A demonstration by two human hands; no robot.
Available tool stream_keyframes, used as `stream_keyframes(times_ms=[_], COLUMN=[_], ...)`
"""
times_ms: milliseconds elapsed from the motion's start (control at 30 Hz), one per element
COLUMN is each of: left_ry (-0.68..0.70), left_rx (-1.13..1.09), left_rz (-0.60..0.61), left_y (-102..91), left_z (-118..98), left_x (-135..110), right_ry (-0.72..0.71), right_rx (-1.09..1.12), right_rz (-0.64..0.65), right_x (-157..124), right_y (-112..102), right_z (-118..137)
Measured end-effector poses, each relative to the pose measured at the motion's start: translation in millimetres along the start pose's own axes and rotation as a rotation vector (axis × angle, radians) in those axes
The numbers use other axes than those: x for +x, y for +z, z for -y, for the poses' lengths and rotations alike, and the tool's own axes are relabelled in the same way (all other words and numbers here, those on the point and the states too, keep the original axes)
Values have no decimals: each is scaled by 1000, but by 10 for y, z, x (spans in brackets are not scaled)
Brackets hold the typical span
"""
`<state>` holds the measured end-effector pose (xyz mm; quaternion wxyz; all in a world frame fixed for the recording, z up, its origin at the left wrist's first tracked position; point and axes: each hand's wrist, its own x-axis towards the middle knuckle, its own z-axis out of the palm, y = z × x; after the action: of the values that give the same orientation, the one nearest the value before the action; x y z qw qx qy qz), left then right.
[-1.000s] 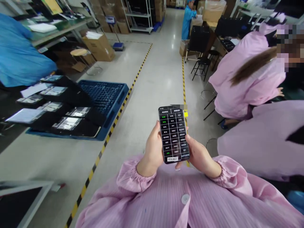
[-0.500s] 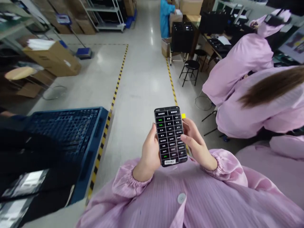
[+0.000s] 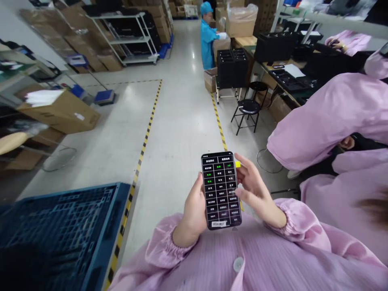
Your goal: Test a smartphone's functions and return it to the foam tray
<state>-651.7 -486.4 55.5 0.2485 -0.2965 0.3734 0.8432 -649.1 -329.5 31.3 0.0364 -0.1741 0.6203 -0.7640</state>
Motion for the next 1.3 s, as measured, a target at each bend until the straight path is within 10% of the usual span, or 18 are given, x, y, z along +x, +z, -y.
stream_keyframes(times_ms=[467, 767, 1100, 1300], left_ry=[-118, -162, -551, -667], left_rx=[115, 97, 145, 232], left_rz=[234, 262, 662, 857], left_y=[232, 910, 1629, 2002], left_z=[-1258, -1765, -2533, -2922], left_x=[1388, 2455, 3474, 4214], right_ry=[-28, -118, 30, -33], right_rx=[-208, -427, 665, 778], right_rz=[-497, -684, -378, -367], right_x=[1602, 2667, 3625, 4173], right_y=[23, -732, -1666, -1974], right_z=[-351, -617, -718, -1069])
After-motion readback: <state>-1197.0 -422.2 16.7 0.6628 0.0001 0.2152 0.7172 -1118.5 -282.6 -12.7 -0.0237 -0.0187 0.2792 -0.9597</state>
